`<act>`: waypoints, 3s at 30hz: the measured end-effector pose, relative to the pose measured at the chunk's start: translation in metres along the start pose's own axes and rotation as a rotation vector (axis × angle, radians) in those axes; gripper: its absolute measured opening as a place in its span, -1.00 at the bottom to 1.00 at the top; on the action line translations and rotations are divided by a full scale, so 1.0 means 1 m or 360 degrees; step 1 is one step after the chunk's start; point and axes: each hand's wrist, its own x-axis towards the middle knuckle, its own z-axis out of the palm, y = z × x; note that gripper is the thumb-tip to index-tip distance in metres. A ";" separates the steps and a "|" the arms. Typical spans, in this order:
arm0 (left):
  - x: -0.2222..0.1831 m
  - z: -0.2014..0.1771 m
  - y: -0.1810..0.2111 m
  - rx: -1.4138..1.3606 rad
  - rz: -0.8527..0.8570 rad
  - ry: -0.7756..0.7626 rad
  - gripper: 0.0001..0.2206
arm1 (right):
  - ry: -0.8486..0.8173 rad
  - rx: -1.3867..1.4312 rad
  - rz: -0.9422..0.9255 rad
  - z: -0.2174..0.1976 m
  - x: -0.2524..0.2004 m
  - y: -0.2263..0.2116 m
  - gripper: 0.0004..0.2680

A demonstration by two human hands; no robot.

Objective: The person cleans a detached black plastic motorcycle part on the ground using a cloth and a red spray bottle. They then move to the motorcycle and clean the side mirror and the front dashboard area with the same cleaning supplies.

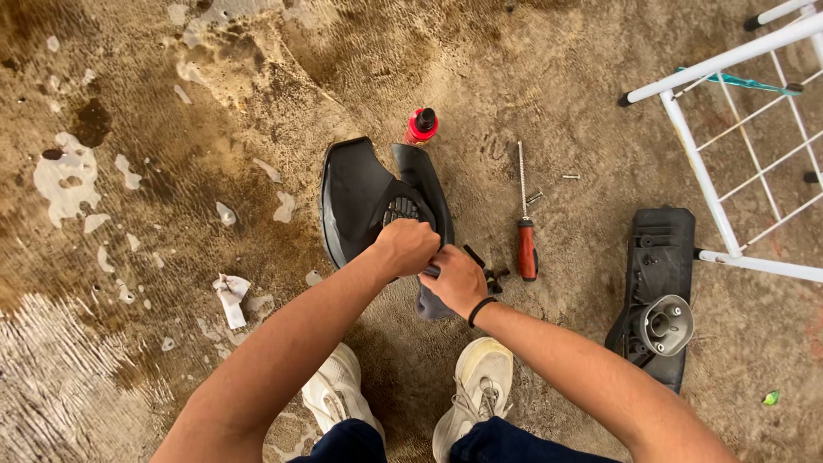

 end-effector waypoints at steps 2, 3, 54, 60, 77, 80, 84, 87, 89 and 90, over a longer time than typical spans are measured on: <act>-0.004 0.002 0.000 0.0001 0.0008 0.0018 -0.87 | 0.0036 0.0182 0.0276 0.009 0.004 -0.007 -0.70; -0.003 0.002 0.002 0.0000 0.0015 0.0026 -0.86 | 0.0054 0.0272 0.0417 0.011 0.005 -0.007 -0.64; -0.011 0.007 0.001 -0.0710 -0.0833 0.0545 -0.71 | -0.0345 0.0227 -0.0351 -0.101 0.046 0.048 -0.71; -0.007 0.003 -0.014 -0.0279 -0.0522 0.0605 -0.77 | -0.0245 0.0194 -0.0129 -0.104 0.056 0.069 -0.67; -0.023 -0.023 -0.057 0.0099 -0.0281 0.0635 -0.30 | -0.0315 0.0187 0.0009 -0.109 0.066 0.078 -0.68; -0.018 -0.017 -0.063 0.0085 -0.0319 0.0590 -0.48 | -0.0288 0.0171 -0.0046 -0.109 0.071 0.080 -0.67; -0.010 -0.013 -0.074 -0.0144 -0.0349 0.0708 -0.77 | -0.0317 0.0135 -0.0032 -0.106 0.074 0.079 -0.67; -0.005 -0.011 -0.079 -0.0117 -0.0338 0.0665 -0.77 | -0.0294 0.0117 -0.0044 -0.107 0.073 0.080 -0.67; -0.009 -0.008 -0.081 -0.0071 -0.0218 0.0728 -0.72 | -0.0339 0.0131 0.0012 -0.106 0.071 0.079 -0.67; -0.010 -0.010 -0.084 -0.0040 -0.0156 0.0768 -0.69 | -0.0352 0.0135 0.0035 -0.108 0.074 0.077 -0.67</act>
